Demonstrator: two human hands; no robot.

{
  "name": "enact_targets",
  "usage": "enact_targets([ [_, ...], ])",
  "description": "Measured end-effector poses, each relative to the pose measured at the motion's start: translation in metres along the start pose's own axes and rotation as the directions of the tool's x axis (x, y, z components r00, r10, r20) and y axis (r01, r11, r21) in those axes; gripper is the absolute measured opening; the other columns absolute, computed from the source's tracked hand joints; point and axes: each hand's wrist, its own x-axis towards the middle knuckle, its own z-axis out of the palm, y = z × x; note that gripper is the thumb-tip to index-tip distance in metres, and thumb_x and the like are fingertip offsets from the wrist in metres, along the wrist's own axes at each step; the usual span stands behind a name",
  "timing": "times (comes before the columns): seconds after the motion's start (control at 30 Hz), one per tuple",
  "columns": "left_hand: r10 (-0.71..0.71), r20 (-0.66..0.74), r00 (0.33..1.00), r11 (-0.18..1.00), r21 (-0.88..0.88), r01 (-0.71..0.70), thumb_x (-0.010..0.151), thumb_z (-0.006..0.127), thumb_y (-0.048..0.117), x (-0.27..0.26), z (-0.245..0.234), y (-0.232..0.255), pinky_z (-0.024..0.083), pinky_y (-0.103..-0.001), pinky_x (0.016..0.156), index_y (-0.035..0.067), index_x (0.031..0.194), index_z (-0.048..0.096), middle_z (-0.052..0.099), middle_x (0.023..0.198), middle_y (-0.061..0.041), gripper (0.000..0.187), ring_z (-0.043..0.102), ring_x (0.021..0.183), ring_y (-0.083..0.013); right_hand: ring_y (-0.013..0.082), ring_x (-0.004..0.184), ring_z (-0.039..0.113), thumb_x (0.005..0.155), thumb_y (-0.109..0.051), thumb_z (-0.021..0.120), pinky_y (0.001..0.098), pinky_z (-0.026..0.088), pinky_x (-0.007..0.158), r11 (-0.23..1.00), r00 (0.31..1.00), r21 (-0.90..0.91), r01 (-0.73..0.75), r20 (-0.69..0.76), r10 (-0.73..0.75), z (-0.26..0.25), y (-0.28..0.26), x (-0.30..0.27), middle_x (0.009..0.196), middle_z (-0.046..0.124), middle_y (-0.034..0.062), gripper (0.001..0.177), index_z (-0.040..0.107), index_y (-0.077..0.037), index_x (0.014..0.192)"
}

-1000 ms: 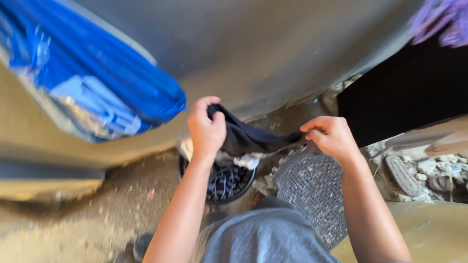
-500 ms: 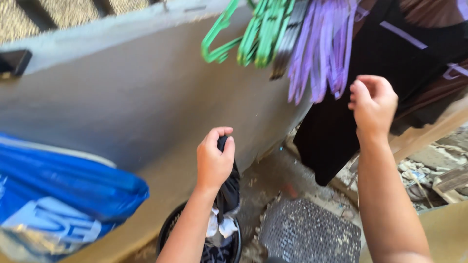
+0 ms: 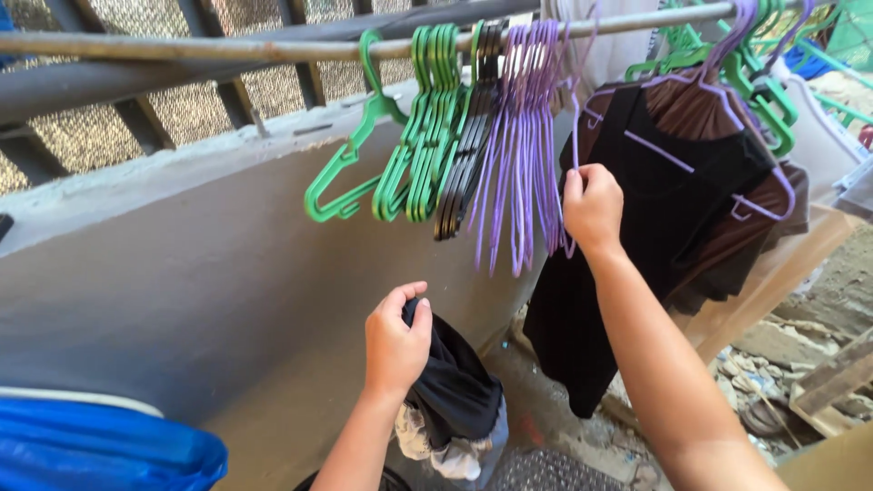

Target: Hanging various pieces of laundry onto plastic hangers from a basket and placing them on a drying rack.

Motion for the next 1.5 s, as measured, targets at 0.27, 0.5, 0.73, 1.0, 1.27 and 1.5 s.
enact_targets([
  [0.27,-0.004,0.030,1.000,1.000,0.017,0.004,0.086,0.067,0.011,0.003,0.019,-0.007,0.057,-0.037,0.086,0.002,0.106,0.074,0.078,0.101,-0.017,0.023,0.076,0.094,-0.0288,0.0382,0.085,0.065,0.105,-0.013,0.066,0.0455,0.053,0.077,0.992,0.987,-0.006,0.127,-0.102,-0.127,-0.056,-0.015,-0.028,0.092,0.066,0.0193,0.017,0.064,0.001,0.096],
  [0.5,-0.080,0.086,0.993,0.995,0.067,0.075,0.085,0.067,0.012,-0.007,0.018,-0.026,0.057,-0.035,0.081,0.004,0.105,0.076,0.078,0.096,-0.016,0.024,0.077,0.088,-0.0266,0.0094,0.068,0.057,0.102,-0.010,0.062,0.0259,0.048,0.062,0.876,0.972,0.426,-0.226,0.038,0.233,-0.089,-0.019,-0.191,0.085,0.063,0.0030,0.011,0.055,-0.004,0.108],
  [0.73,-0.124,0.095,0.988,0.990,0.078,0.117,0.086,0.067,0.012,-0.023,0.010,-0.050,0.058,-0.035,0.079,0.005,0.105,0.076,0.078,0.093,-0.016,0.022,0.077,0.084,-0.0231,0.0040,0.052,0.043,0.103,-0.018,0.057,0.0222,0.035,0.044,0.522,0.730,0.541,-0.659,0.294,0.617,-0.103,0.002,-0.265,0.070,0.053,-0.0024,0.029,0.057,-0.008,0.131],
  [1.0,-0.160,0.030,0.987,0.976,0.151,0.154,0.081,0.071,0.010,-0.049,-0.060,-0.071,0.056,-0.033,0.075,0.005,0.107,0.076,0.076,0.086,-0.014,0.026,0.073,0.078,-0.0208,0.0058,0.054,0.045,0.101,-0.024,0.059,0.0235,0.036,0.047,0.201,0.106,-0.031,-0.979,0.766,0.634,-0.163,0.033,-0.357,0.069,0.055,-0.0025,0.024,0.071,-0.005,0.110],
  [1.27,-0.075,0.050,0.996,0.992,0.102,0.070,0.079,0.064,0.003,-0.086,-0.100,-0.080,0.055,-0.033,0.090,0.005,0.113,0.073,0.075,0.105,-0.014,0.035,0.073,0.100,-0.0250,0.0133,0.067,0.046,0.105,-0.030,0.061,0.0305,0.038,0.062,0.088,0.452,0.444,-0.892,0.872,0.186,-0.141,-0.049,-0.351,0.074,0.052,-0.0001,0.026,0.071,-0.007,0.111],
  [1.5,-0.156,0.212,0.965,0.983,0.128,0.131,0.072,0.059,-0.002,-0.104,-0.146,-0.069,0.052,-0.032,0.094,0.006,0.124,0.066,0.064,0.109,-0.013,0.053,0.066,0.103,-0.0271,0.0120,0.069,0.038,0.106,-0.041,0.063,0.0308,0.032,0.066,-0.343,0.709,0.644,-0.684,0.697,-0.105,-0.064,-0.121,-0.327,0.073,0.043,-0.0023,0.028,0.075,-0.017,0.115],
])
